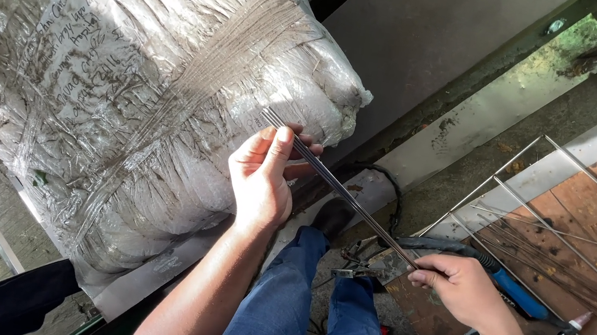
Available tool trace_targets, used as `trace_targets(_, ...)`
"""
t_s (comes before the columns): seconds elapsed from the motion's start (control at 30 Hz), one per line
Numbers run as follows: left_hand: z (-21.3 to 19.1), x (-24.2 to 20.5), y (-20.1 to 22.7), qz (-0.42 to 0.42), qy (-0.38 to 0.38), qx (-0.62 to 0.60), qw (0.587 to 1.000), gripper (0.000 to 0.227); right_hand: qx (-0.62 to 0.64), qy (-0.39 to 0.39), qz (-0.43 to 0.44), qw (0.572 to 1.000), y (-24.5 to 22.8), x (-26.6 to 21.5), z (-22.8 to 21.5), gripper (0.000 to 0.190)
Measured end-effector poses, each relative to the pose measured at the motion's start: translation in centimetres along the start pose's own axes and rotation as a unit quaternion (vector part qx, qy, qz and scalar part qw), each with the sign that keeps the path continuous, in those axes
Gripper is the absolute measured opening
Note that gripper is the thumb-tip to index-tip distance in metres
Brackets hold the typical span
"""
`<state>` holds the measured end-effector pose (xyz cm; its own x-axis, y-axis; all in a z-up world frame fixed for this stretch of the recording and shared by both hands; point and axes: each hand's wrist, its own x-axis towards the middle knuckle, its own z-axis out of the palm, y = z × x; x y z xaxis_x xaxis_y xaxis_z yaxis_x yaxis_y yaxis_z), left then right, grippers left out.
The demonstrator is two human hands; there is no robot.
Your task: The person uses an angle grinder to cut several thin metal rods on a wooden workbench. They repeatedly pick up bundles of rods, align them, and cut them to length, creating sparks during the process. The cut pieces are placed on the workbench.
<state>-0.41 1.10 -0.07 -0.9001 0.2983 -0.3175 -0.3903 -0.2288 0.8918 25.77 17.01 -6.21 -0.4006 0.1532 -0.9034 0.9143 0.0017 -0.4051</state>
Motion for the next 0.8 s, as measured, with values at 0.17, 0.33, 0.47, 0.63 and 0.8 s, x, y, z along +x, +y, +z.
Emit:
trace_targets(0.17, 0.7, -0.3, -0.5, 0.036, 0.038, 0.008, 0.999, 0.015, -0.018, 0.014, -0.117, 0.993, 1.9, 0.7, -0.4, 0.020)
trace_targets(0.33, 0.8, -0.3, -0.3, 0.044, 0.042, 0.011, 0.998, 0.015, -0.031, -0.005, -0.124, 0.992, 1.1, 0.4, -0.1, 0.021)
trace_targets(0.47, 0.5, -0.2, -0.4, 0.034, 0.054, 0.017, 0.998, 0.016, 0.027, -0.012, -0.138, 0.990, 1.8, 1.0, 0.4, 0.022)
trace_targets(0.63, -0.1, -0.2, 0.3, 0.004, 0.051, 0.037, 0.998, 0.016, 0.027, 0.002, -0.154, 0.988, 1.2, 1.0, 0.6, 0.021)
trace_targets(0.8, -0.4, -0.7, 1.0, -0.031, 0.047, 0.073, 0.996, 0.021, 0.001, 0.007, -0.156, 0.988, 0.5, 0.2, 0.2, 0.018)
